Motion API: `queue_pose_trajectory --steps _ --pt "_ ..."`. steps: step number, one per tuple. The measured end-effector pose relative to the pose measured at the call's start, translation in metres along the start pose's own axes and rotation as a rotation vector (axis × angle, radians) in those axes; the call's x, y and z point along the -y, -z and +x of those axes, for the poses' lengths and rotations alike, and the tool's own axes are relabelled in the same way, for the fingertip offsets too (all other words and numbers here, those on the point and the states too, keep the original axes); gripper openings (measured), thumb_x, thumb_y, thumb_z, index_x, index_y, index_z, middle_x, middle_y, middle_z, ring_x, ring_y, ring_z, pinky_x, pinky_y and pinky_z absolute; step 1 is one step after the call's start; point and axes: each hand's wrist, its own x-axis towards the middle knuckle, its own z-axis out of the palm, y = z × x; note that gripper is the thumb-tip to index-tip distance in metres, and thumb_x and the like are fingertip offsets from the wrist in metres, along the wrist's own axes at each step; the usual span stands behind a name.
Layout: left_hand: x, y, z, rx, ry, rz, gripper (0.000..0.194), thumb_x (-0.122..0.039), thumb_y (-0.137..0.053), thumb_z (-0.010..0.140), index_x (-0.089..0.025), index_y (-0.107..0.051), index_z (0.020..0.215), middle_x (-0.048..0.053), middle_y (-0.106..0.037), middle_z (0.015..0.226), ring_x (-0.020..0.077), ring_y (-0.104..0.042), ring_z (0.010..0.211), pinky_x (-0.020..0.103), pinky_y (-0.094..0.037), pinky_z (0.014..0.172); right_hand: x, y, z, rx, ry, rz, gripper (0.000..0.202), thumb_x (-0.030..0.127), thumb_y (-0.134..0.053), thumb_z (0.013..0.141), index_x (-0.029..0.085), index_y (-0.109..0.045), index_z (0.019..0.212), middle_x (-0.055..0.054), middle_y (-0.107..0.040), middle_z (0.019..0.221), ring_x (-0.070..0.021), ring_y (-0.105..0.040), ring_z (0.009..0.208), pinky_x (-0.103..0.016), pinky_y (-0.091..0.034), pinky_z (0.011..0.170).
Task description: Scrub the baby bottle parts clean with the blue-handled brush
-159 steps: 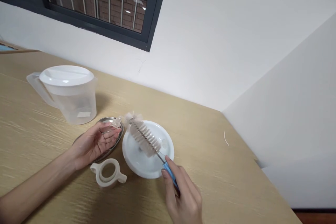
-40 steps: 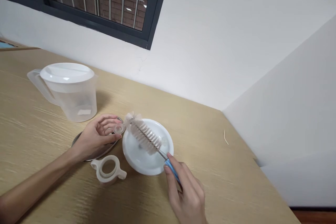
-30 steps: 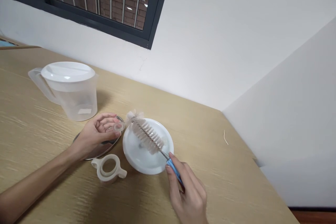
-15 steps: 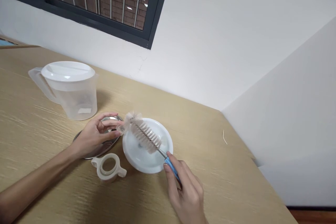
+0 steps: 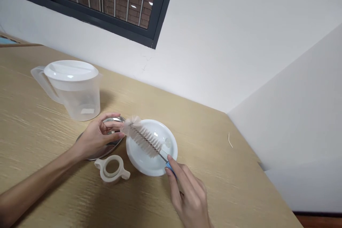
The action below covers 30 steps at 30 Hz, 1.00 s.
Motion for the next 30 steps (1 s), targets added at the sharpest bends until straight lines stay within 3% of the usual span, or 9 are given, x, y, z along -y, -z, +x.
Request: queue_pose_trajectory --steps 12,17,24,30 --pt "0.0035 0.0023 -0.0032 -0.056 -0.205 0.402 0.057 -0.029 -0.081 0.080 -0.027 -0.050 0.128 0.008 -0.080 0.113 0.0282 -0.073 0.111 0.049 -0.053 0.100 -0.0048 0.0041 0.0020 -0.016 0.015 -0.112 0.051 0.002 -0.063 0.092 0.016 -0.059 0.141 -0.005 -0.068 0.092 -0.0111 -0.064 0.073 -0.022 -0.052 0.068" --pt "0.0046 0.0008 -0.0026 -0.041 -0.201 0.361 0.056 -0.032 -0.080 0.080 -0.026 -0.050 0.127 0.009 -0.081 0.112 0.0292 -0.074 0.111 0.047 -0.053 0.098 -0.0042 0.0056 0.0025 -0.072 -0.027 -0.086 0.047 0.003 -0.062 0.093 0.017 -0.061 0.138 -0.006 -0.070 0.095 -0.0111 -0.064 0.073 -0.022 -0.052 0.067" --pt "-0.0019 0.0016 -0.0046 -0.088 -0.214 0.504 0.050 -0.033 -0.079 0.081 -0.026 -0.053 0.123 0.008 -0.081 0.112 0.0305 -0.072 0.112 0.051 -0.046 0.105 -0.0031 0.0043 0.0000 -0.012 -0.050 -0.027 0.047 0.004 -0.061 0.094 0.017 -0.061 0.138 -0.005 -0.069 0.094 -0.0109 -0.065 0.071 -0.021 -0.052 0.064" --pt "0.0024 0.0018 -0.0034 -0.031 -0.211 0.387 0.053 -0.032 -0.081 0.079 -0.026 -0.055 0.124 0.008 -0.080 0.112 0.0281 -0.075 0.103 0.046 -0.053 0.096 -0.0027 0.0034 0.0014 -0.027 -0.044 -0.023 0.046 0.003 -0.061 0.094 0.017 -0.061 0.138 -0.006 -0.071 0.096 -0.0118 -0.066 0.075 -0.022 -0.052 0.066"
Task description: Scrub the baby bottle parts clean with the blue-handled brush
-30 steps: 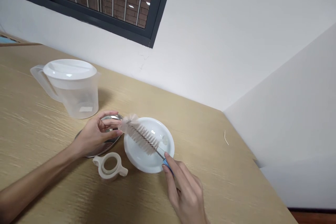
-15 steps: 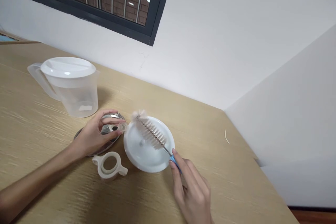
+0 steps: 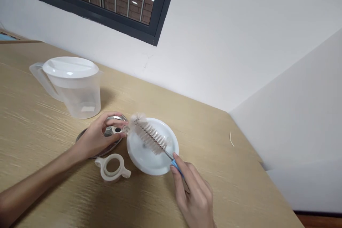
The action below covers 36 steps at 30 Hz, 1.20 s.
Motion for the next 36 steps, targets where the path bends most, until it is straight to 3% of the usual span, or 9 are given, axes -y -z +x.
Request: queue_pose_trajectory --steps 8,18,36 --pt "0.004 -0.001 0.001 0.066 -0.048 0.039 0.050 -0.038 -0.081 0.081 -0.027 -0.055 0.122 0.006 -0.080 0.110 0.0267 -0.075 0.100 0.043 -0.055 0.091 0.001 0.001 0.002 -0.066 -0.020 -0.058 0.040 0.005 -0.063 0.094 0.019 -0.064 0.132 -0.006 -0.072 0.096 -0.0117 -0.067 0.074 -0.022 -0.055 0.068" --pt "0.005 0.000 0.001 0.086 -0.106 0.176 0.050 -0.044 -0.078 0.083 -0.028 -0.055 0.125 0.005 -0.080 0.112 0.0282 -0.074 0.103 0.043 -0.052 0.094 0.002 0.002 0.006 -0.042 -0.007 -0.049 0.036 0.007 -0.062 0.095 0.017 -0.065 0.129 -0.007 -0.073 0.097 -0.0126 -0.068 0.075 -0.022 -0.054 0.067" --pt "0.014 -0.007 0.001 0.011 -0.043 0.060 0.052 -0.044 -0.083 0.077 -0.026 -0.062 0.121 0.006 -0.081 0.105 0.0277 -0.074 0.102 0.040 -0.054 0.091 0.004 0.000 0.004 0.061 -0.009 0.029 0.039 0.008 -0.061 0.095 0.018 -0.063 0.133 -0.003 -0.068 0.086 -0.0106 -0.064 0.066 -0.020 -0.053 0.062"
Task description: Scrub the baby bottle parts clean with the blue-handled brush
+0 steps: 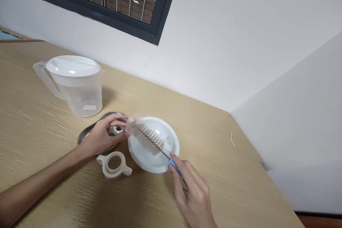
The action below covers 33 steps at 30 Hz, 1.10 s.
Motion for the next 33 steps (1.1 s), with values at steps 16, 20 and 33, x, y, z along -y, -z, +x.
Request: queue_pose_trajectory --steps 16,20,33 --pt "-0.001 -0.004 -0.002 -0.034 0.016 -0.012 0.051 -0.040 -0.084 0.076 -0.025 -0.061 0.118 0.006 -0.081 0.102 0.0260 -0.075 0.096 0.040 -0.057 0.088 -0.001 0.004 -0.004 -0.008 0.094 -0.126 0.056 0.003 -0.065 0.092 0.016 -0.056 0.145 -0.006 -0.070 0.092 -0.0115 -0.066 0.074 -0.023 -0.052 0.071" --pt "-0.001 -0.004 -0.002 -0.036 0.037 -0.012 0.051 -0.039 -0.085 0.075 -0.025 -0.061 0.118 0.006 -0.080 0.102 0.0260 -0.075 0.096 0.039 -0.056 0.088 0.001 0.005 -0.004 -0.017 0.133 -0.197 0.059 0.003 -0.068 0.091 0.017 -0.055 0.147 -0.005 -0.073 0.092 -0.0112 -0.068 0.072 -0.024 -0.051 0.074" --pt "-0.009 -0.003 0.000 -0.018 0.147 -0.042 0.056 -0.042 -0.087 0.073 -0.023 -0.058 0.117 0.006 -0.082 0.102 0.0259 -0.073 0.100 0.040 -0.052 0.090 0.005 0.009 0.001 -0.152 0.154 -0.362 0.062 -0.001 -0.074 0.086 0.019 -0.061 0.143 -0.003 -0.075 0.088 -0.0100 -0.068 0.068 -0.024 -0.050 0.075"
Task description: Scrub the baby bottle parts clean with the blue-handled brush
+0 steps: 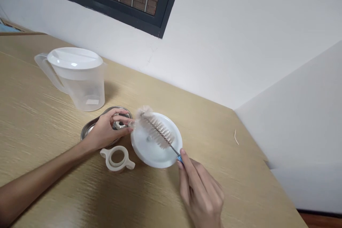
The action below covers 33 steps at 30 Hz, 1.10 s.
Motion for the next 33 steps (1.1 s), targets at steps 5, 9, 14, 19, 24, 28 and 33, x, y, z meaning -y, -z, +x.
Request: queue_pose_trajectory --steps 5,9,14,19,24,28,33 --pt "0.004 -0.001 0.000 -0.008 -0.014 -0.029 0.057 -0.041 -0.087 0.072 -0.023 -0.058 0.118 0.006 -0.080 0.100 0.0258 -0.073 0.099 0.039 -0.053 0.086 0.001 -0.002 -0.002 0.050 0.030 0.112 0.065 -0.004 -0.071 0.086 0.017 -0.058 0.146 -0.005 -0.075 0.093 -0.0113 -0.069 0.075 -0.025 -0.052 0.078" --pt "0.006 -0.002 0.000 -0.013 -0.014 -0.044 0.056 -0.040 -0.087 0.072 -0.023 -0.058 0.117 0.007 -0.080 0.100 0.0260 -0.073 0.099 0.038 -0.053 0.085 -0.001 0.001 -0.003 0.068 0.061 0.058 0.069 -0.004 -0.074 0.084 0.017 -0.056 0.148 -0.005 -0.076 0.093 -0.0115 -0.069 0.075 -0.026 -0.051 0.079" --pt "0.008 -0.002 0.001 -0.014 -0.027 -0.050 0.055 -0.039 -0.087 0.073 -0.023 -0.057 0.117 0.007 -0.081 0.101 0.0247 -0.073 0.097 0.038 -0.052 0.084 -0.004 0.003 -0.002 0.049 0.084 -0.023 0.071 -0.002 -0.076 0.083 0.017 -0.056 0.148 -0.005 -0.077 0.091 -0.0123 -0.069 0.072 -0.027 -0.050 0.076" --pt "0.009 -0.002 0.001 -0.006 -0.036 -0.040 0.057 -0.042 -0.087 0.075 -0.024 -0.056 0.119 0.006 -0.081 0.102 0.0243 -0.073 0.096 0.040 -0.052 0.087 -0.005 0.001 -0.003 -0.008 0.016 -0.064 0.068 -0.003 -0.077 0.082 0.018 -0.059 0.145 -0.004 -0.076 0.087 -0.0103 -0.066 0.067 -0.026 -0.049 0.073" --pt "0.008 0.000 0.002 0.019 -0.123 -0.041 0.055 -0.035 -0.087 0.074 -0.023 -0.058 0.119 0.007 -0.078 0.110 0.0233 -0.070 0.102 0.040 -0.053 0.094 -0.002 -0.002 -0.004 -0.022 -0.073 0.020 0.058 -0.002 -0.073 0.085 0.018 -0.064 0.138 -0.002 -0.074 0.087 -0.0095 -0.066 0.070 -0.023 -0.051 0.070" --pt "0.003 0.006 0.004 0.050 -0.169 0.065 0.053 -0.034 -0.086 0.073 -0.022 -0.064 0.119 0.006 -0.075 0.108 0.0226 -0.067 0.097 0.040 -0.054 0.090 -0.002 -0.004 -0.005 -0.021 -0.130 0.086 0.054 -0.002 -0.072 0.086 0.019 -0.065 0.135 -0.002 -0.073 0.089 -0.0097 -0.067 0.071 -0.022 -0.053 0.072" --pt "-0.005 0.014 0.005 0.104 -0.180 0.211 0.048 -0.041 -0.085 0.073 -0.022 -0.073 0.115 0.004 -0.072 0.098 0.0234 -0.066 0.092 0.040 -0.052 0.086 -0.003 -0.005 -0.007 -0.011 -0.155 0.115 0.051 0.000 -0.071 0.088 0.019 -0.066 0.134 -0.002 -0.074 0.091 -0.0098 -0.067 0.072 -0.022 -0.054 0.073"
